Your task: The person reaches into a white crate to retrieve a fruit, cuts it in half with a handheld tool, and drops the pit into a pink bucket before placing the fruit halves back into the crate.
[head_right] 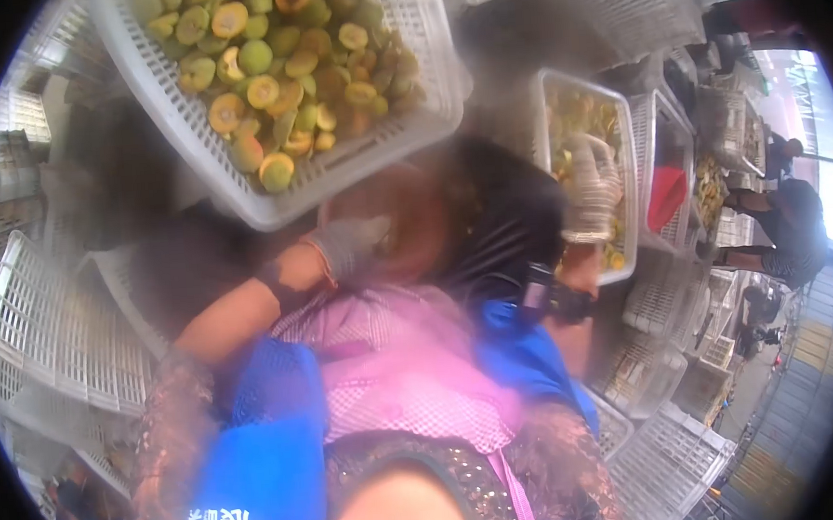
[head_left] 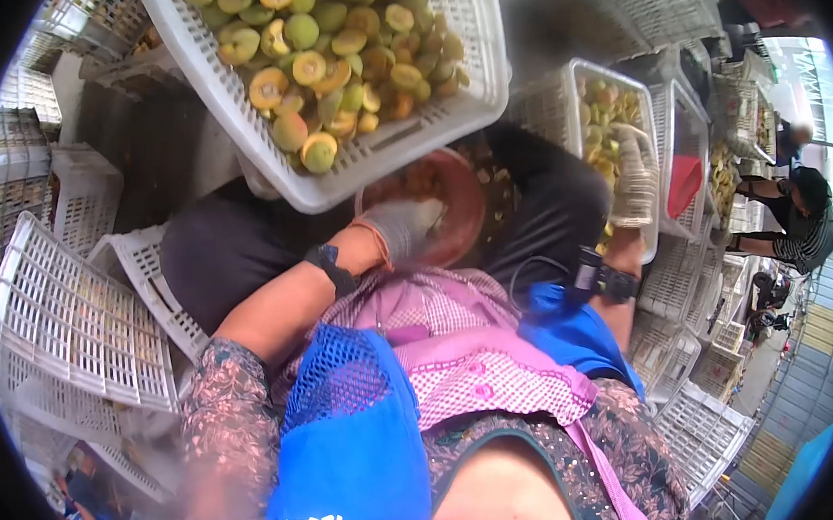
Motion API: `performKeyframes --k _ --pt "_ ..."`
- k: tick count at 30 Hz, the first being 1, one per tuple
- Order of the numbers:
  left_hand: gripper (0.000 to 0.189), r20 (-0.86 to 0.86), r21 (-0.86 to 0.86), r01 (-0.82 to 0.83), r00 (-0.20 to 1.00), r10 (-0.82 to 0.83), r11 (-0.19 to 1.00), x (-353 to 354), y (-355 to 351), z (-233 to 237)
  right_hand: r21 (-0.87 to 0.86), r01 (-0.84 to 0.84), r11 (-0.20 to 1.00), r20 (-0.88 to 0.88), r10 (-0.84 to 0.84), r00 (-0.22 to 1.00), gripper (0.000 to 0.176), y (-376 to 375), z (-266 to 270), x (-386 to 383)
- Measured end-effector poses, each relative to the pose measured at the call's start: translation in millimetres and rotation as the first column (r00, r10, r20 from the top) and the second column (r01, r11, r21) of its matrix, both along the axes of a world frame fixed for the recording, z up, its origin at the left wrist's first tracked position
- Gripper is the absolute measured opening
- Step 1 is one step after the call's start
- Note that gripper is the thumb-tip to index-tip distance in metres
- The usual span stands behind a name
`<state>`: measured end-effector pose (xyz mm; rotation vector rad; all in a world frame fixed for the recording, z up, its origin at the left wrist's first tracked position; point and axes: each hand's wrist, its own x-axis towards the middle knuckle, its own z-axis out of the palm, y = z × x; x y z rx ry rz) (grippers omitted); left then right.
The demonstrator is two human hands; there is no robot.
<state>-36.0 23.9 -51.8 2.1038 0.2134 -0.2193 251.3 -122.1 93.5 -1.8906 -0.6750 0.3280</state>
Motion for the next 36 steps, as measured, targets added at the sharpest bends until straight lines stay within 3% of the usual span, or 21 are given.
performKeyframes --k 1,2,4,5,6,7,9,10,13,17,18,20,21,22,24,25,28,30,32,35,36 --pt "0.024 -0.14 0.048 0.118 0.984 -0.11 0.992 -2 7 20 -0.237 0.182 0.954 0.545 -0.024 0.838 0.02 -16 -11 55" --pt "0.025 0.208 0.257 -0.011 0.977 -0.045 0.966 -14 -6 -20 -0.394 0.425 0.815 0.859 0.163 0.485 0.023 -11 20 45" --pt "0.03 0.118 0.213 -0.024 0.993 -0.002 0.977 7 -6 3 -0.417 0.254 0.873 0.717 0.143 0.683 0.02 -2 5 66" --pt "0.031 0.114 0.141 -0.126 0.987 0.111 0.982 14 -4 27 -0.183 -0.018 0.983 0.512 0.111 0.852 0.022 15 -36 80" --pt "0.032 0.09 0.065 -0.223 0.972 0.217 0.973 21 1 41 -0.358 -0.048 0.932 0.804 0.335 0.491 0.02 64 3 20" --pt "0.032 0.18 0.003 -0.31 0.936 0.304 0.951 26 8 42 -0.335 -0.195 0.922 0.76 0.387 0.522 0.015 95 0 -11" --pt "0.034 0.337 -0.137 -0.423 0.831 0.444 0.896 25 28 56 -0.241 -0.32 0.916 0.298 0.383 0.874 0.019 152 -61 -42" --pt "0.034 0.347 -0.121 -0.428 0.827 0.442 0.896 19 37 69 -0.604 -0.336 0.723 0.263 0.579 0.772 0.022 188 -34 -76" --pt "0.03 0.172 -0.442 -0.567 0.708 0.685 0.696 11 51 80 -0.438 -0.499 0.748 0.246 0.634 0.733 0.025 215 -156 -82" --pt "0.032 0.26 -0.423 -0.596 0.641 0.722 0.682 16 53 63 -0.698 -0.426 0.576 0.161 0.706 0.69 0.029 222 -123 -85" --pt "0.032 0.292 -0.421 -0.598 0.623 0.725 0.683 17 55 65 -0.455 -0.525 0.719 -0.138 0.525 0.84 0.029 212 -115 -83" --pt "0.031 0.044 -0.552 -0.619 0.647 0.762 0.558 25 57 51 0.03 -0.333 0.942 -0.774 0.233 0.589 0.028 183 -106 -82" --pt "0.026 0.457 -0.371 -0.569 0.576 0.678 0.734 33 59 11 0.085 -0.377 0.922 -0.737 0.313 0.599 0.028 168 -104 -83" --pt "0.026 0.479 -0.372 -0.57 0.558 0.678 0.732 34 61 16 0.14 -0.423 0.895 -0.696 0.393 0.601 0.028 153 -104 -85" --pt "0.026 -0.183 -0.457 -0.609 0.777 0.602 0.648 32 63 29 0.291 -0.44 0.85 -0.57 0.523 0.634 0.034 123 -107 -98" --pt "0.031 -0.283 -0.55 -0.587 0.8 0.53 0.594 27 61 49 0.295 -0.452 0.842 -0.56 0.535 0.633 0.034 109 -122 -105" --pt "0.031 -0.126 -0.6 -0.53 0.802 0.583 0.599 15 45 71 0.289 -0.556 0.779 -0.697 0.569 0.435 0.046 92 -122 -124" --pt "0.027 -0.276 -0.639 -0.625 0.73 0.625 0.448 7 40 113 0.102 -0.475 0.874 -0.681 0.41 0.607 0.045 89 -113 -142" --pt "0.024 -0.448 -0.519 -0.675 0.737 0.506 0.524 3 39 108 0.321 -0.567 0.759 -0.645 0.614 0.456 0.044 81 -92 -138" --pt "0.025 -0.002 -0.487 -0.487 0.831 0.556 0.725 -3 31 55 0.471 -0.179 0.864 -0.663 0.48 0.574 0.038 86 -128 -115" --pt "0.025 0.145 -0.425 -0.446 0.825 0.546 0.788 -2 27 40 0.564 -0.092 0.821 -0.76 0.559 0.332 0.038 88 -120 -109"
